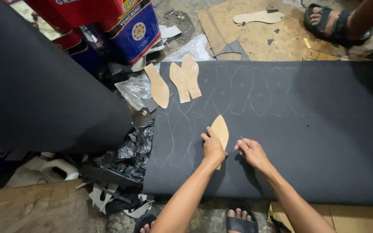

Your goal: The person places a wooden shoe insole template onto a large sheet of black material and uses a small pointed tool to trace its outline. The person repeats this process multiple times, creating several traced insole shapes on the material.

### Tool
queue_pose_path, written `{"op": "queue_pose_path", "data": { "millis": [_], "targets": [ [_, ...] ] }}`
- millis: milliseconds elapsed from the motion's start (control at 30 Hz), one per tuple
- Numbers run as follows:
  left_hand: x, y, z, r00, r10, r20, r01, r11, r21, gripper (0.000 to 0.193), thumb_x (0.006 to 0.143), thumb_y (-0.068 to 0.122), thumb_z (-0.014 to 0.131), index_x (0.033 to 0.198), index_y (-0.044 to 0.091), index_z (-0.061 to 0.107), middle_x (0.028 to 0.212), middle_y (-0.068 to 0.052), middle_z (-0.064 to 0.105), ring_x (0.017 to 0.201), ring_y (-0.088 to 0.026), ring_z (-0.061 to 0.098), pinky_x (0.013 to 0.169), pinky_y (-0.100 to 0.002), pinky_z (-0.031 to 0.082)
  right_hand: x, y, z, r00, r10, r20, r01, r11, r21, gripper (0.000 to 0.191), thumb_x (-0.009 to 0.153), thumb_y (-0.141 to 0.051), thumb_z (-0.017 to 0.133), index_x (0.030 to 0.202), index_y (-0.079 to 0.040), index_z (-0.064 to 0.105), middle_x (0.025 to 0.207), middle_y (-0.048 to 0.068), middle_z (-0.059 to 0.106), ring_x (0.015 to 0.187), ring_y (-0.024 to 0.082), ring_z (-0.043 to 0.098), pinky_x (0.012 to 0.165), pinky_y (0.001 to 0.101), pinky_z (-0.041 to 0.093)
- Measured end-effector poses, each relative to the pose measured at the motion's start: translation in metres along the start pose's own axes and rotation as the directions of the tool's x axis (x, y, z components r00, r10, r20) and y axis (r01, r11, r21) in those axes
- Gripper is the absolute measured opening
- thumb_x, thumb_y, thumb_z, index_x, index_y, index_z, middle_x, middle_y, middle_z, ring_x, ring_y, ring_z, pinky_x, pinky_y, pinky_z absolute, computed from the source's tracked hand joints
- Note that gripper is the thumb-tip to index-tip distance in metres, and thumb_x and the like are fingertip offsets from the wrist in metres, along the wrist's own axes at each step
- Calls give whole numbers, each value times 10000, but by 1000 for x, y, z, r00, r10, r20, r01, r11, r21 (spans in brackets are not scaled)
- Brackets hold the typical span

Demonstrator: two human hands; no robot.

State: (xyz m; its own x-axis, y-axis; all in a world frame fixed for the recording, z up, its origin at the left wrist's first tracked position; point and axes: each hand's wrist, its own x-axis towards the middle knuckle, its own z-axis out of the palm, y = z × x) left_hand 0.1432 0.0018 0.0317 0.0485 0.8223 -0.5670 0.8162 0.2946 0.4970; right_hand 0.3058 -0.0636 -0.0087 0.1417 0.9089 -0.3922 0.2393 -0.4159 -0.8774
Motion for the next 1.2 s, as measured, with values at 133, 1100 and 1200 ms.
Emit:
{"op": "queue_pose_path", "data": {
  "millis": [133,1100,1200],
  "targets": [
    [-5,-5,-5,960,257,-114,-271,953,-134,821,763,76,859,1411,-23,365,1094,-252,686,1052,-425,684,903,-439,545,1,-8,-6,965,264,-6,-262,960,103,332,999,-287,563,893,-32,745,623,-3,551,477,92,386,426,277,286],
    [-81,-27,47,725,595,-347,-624,781,36,487,787,225,803,1182,-5,636,1196,-219,517,1136,-391,472,963,-517,384,22,-6,3,882,27,-471,-65,996,-64,283,834,-235,798,1040,-41,804,763,65,772,670,131,711,644,299,554],
    [-78,-29,50,755,557,-346,-605,796,-39,506,763,225,817,1184,4,644,1190,-192,530,1121,-369,481,969,-501,380,21,-6,4,863,-25,-505,-37,993,-112,288,817,-224,815,1036,-37,812,747,55,754,650,129,693,626,298,549]
  ]
}}
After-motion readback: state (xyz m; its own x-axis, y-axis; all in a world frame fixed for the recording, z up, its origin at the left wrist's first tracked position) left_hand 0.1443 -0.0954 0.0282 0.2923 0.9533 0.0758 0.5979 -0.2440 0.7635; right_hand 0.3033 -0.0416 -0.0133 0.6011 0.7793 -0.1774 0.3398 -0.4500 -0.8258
